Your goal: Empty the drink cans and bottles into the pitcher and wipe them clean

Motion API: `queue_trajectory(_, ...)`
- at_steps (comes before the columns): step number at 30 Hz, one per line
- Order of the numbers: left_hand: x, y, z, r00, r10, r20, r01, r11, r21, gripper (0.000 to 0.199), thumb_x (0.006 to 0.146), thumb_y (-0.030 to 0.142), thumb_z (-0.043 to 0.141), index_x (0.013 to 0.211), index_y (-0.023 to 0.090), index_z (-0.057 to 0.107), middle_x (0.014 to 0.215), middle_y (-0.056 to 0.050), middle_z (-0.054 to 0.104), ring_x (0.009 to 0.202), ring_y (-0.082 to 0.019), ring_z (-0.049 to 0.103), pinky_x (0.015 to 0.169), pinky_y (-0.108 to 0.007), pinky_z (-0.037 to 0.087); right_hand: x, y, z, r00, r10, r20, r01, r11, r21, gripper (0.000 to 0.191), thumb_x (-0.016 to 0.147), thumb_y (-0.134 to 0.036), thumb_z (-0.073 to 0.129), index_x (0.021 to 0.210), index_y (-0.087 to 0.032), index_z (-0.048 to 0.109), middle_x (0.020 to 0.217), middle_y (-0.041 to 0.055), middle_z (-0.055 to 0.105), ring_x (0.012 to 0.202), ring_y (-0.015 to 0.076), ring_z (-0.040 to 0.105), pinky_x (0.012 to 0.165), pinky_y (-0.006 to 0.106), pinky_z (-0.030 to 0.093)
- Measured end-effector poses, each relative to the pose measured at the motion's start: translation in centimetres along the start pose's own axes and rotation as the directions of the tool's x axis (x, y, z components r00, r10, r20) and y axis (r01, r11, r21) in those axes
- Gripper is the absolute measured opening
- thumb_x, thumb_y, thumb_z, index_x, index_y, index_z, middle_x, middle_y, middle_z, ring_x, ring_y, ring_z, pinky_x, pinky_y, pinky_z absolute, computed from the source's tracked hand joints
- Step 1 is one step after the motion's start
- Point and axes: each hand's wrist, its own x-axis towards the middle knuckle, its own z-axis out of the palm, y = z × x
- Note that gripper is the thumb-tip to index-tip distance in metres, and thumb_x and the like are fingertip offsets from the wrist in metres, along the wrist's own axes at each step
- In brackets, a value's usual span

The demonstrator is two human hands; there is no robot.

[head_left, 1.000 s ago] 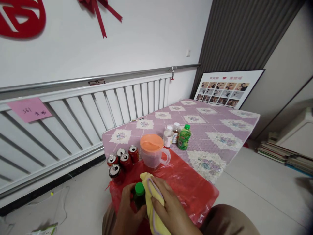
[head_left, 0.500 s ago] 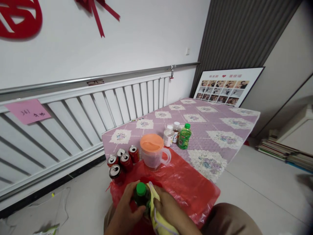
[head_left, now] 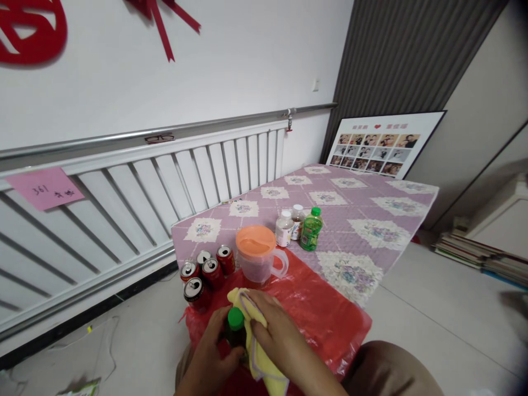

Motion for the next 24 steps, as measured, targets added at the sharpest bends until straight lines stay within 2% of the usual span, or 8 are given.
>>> queue_trajectory(5, -0.2, -0.4, -0.4, 0.999, 0.016, 0.045, -0.017, 1.0, 0.008, 0.064, 0.074, 0.015, 0.062, 0.136, 0.022, 0.043, 0.138, -0.012, 0.052, 0.126, -0.03, 0.054, 0.105, -0.044, 0.047, 2.2, 1.7, 0.1, 0.989, 0.075, 0.13, -0.087, 0.992, 0.096, 0.049, 0.075, -0.008, 0.043, 0.117, -0.023, 0.064, 0.117, 0.0043, 0.071, 0.108, 0.0192, 0.063, 0.097, 0.031, 0.046)
queue_trajectory(8, -0.3, -0.6, -0.3, 0.999, 0.0, 0.036, -0.001, 0.999, 0.042, 0.065, 0.075, 0.016, 0.062, 0.136, 0.021, 0.042, 0.14, -0.013, 0.05, 0.129, -0.031, 0.051, 0.109, -0.047, 0.042, 1.6, 3.1, 0.5, 0.973, 0.131, 0.192, -0.144, 0.988, 0.059, 0.043, 0.073, -0.008, 0.045, 0.105, -0.022, 0.069, 0.105, 0.004, 0.075, 0.097, 0.0206, 0.068, 0.089, 0.029, 0.049)
queue_trajectory(11, -0.4, -0.7, -0.2, 0.999, -0.025, 0.028, 0.023, 0.998, 0.058, 0.067, 0.073, 0.014, 0.061, 0.137, 0.02, 0.042, 0.143, -0.013, 0.048, 0.133, -0.031, 0.048, 0.113, -0.048, 0.039, 0.4, 3.8, 1.2, 0.958, 0.201, 0.204, -0.206, 0.979, 0.001, 0.042, 0.073, -0.009, 0.047, 0.106, -0.021, 0.07, 0.103, 0.0055, 0.076, 0.094, 0.0218, 0.069, 0.086, 0.03, 0.05)
queue_trajectory(17, 0.3, -0.2, -1.3, 0.99, -0.032, 0.141, 0.027, 0.999, 0.034, 0.074, 0.07, 0.007, 0.059, 0.14, 0.023, 0.042, 0.143, -0.01, 0.049, 0.132, -0.028, 0.049, 0.112, -0.044, 0.041, -1.7, 3.3, 1.7, 0.939, 0.29, 0.187, -0.278, 0.957, -0.087, 0.041, 0.08, -0.016, 0.047, 0.116, -0.018, 0.067, 0.108, 0.0122, 0.075, 0.098, 0.0237, 0.07, 0.087, 0.031, 0.05)
queue_trajectory(20, 0.7, 0.3, -1.9, 0.983, -0.034, 0.181, 0.026, 0.999, 0.047, 0.077, 0.067, 0.005, 0.059, 0.139, 0.025, 0.044, 0.144, -0.009, 0.047, 0.133, -0.028, 0.047, 0.11, -0.044, 0.042, -2.6, 2.8, 1.5, 0.939, 0.303, 0.162, -0.289, 0.951, -0.106, 0.052, 0.081, -0.014, 0.047, 0.131, -0.014, 0.059, 0.124, 0.0156, 0.069, 0.113, 0.0255, 0.065, 0.098, 0.035, 0.047)
queue_trajectory(24, 0.9, 1.1, -2.2, 0.977, -0.059, 0.205, 0.05, 0.998, 0.046, 0.073, 0.067, 0.006, 0.059, 0.137, 0.024, 0.046, 0.139, -0.01, 0.049, 0.13, -0.028, 0.049, 0.109, -0.045, 0.043, -3.4, 1.6, 0.9, 0.967, 0.243, 0.077, -0.236, 0.968, -0.085, 0.063, 0.081, -0.012, 0.045, 0.143, -0.017, 0.047, 0.144, 0.0125, 0.055, 0.132, 0.0222, 0.052, 0.112, 0.037, 0.037)
